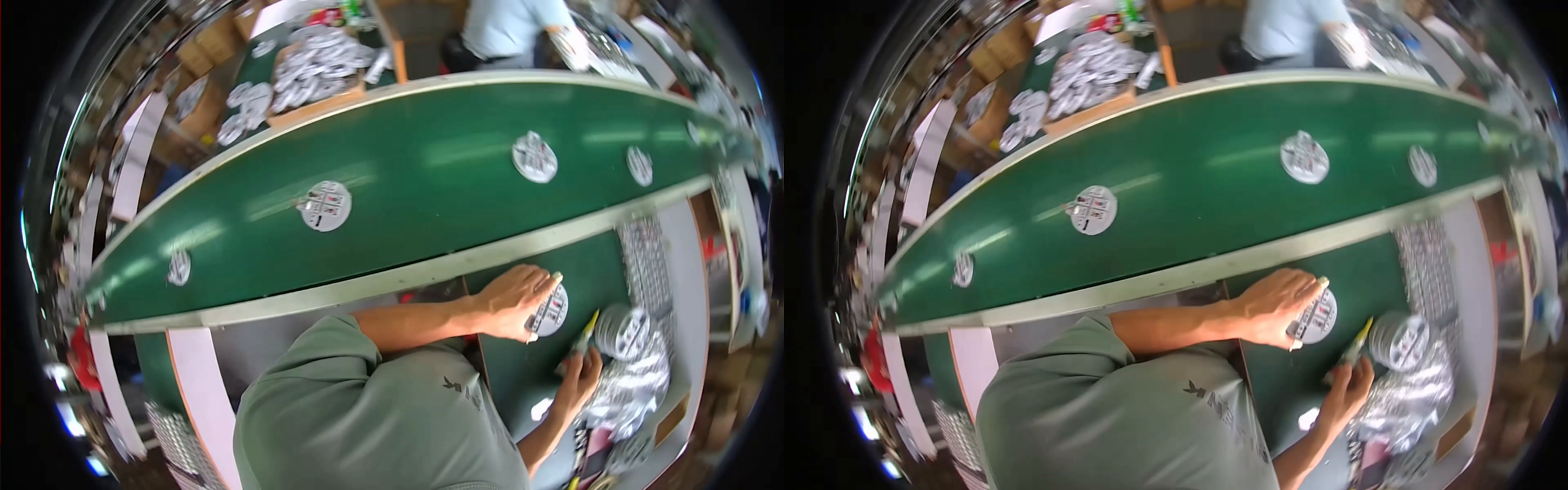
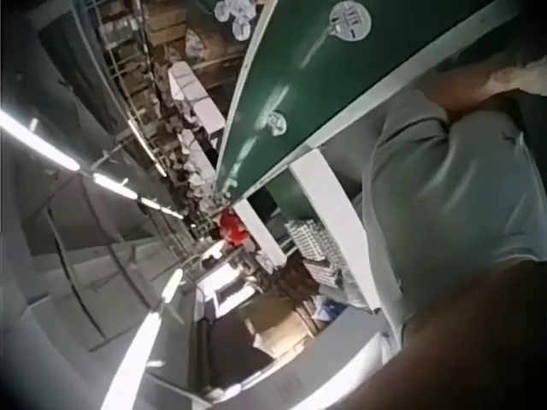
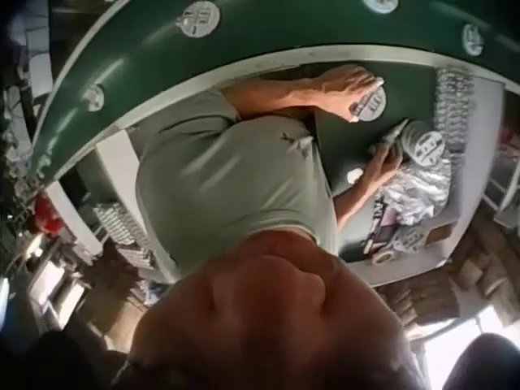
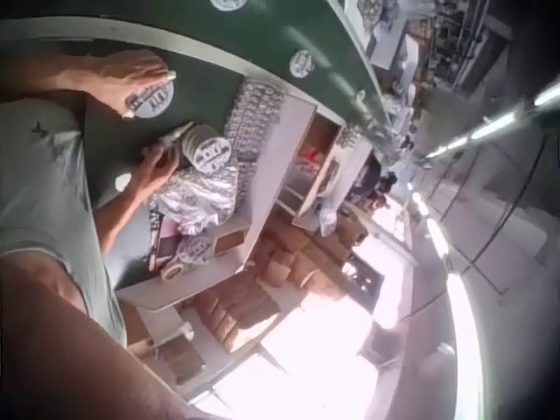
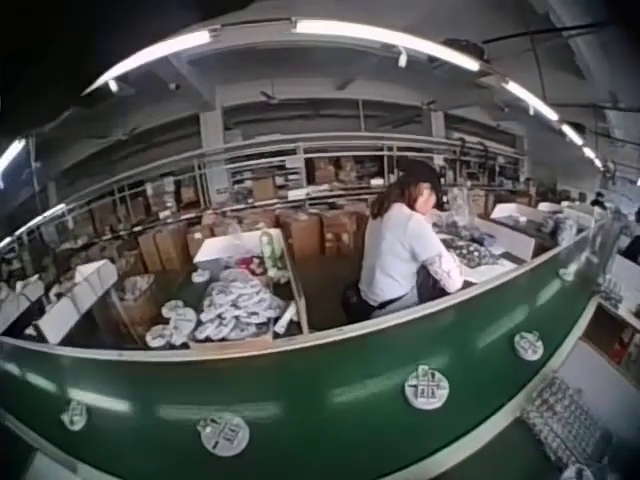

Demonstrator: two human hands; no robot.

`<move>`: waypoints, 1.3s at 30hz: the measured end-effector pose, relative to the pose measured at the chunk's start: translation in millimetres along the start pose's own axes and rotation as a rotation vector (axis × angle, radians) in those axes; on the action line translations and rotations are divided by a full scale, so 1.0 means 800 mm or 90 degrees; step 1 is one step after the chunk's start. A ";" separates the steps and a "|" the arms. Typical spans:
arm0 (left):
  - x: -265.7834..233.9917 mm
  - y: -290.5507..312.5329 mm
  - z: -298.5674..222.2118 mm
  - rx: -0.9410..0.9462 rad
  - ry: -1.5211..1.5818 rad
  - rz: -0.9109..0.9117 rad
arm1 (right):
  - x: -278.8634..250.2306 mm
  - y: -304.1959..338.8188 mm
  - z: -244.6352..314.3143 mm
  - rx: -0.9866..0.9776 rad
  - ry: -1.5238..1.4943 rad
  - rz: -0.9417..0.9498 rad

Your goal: Assembling small electronic components onto circular substrates and applying glue at a factory workstation.

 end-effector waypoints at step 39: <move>-0.778 0.344 0.756 -0.838 -0.042 -0.587 | -0.020 -0.007 -0.010 0.122 0.101 -0.039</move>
Point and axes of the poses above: each hand's wrist, its own y-axis away from the middle knuckle, its own x-axis out of the palm, z = x × y, the point moved 10 cm from there along -y, towards the middle knuckle, and after that the axes turned 8 degrees about z, right-handed, at the moved point
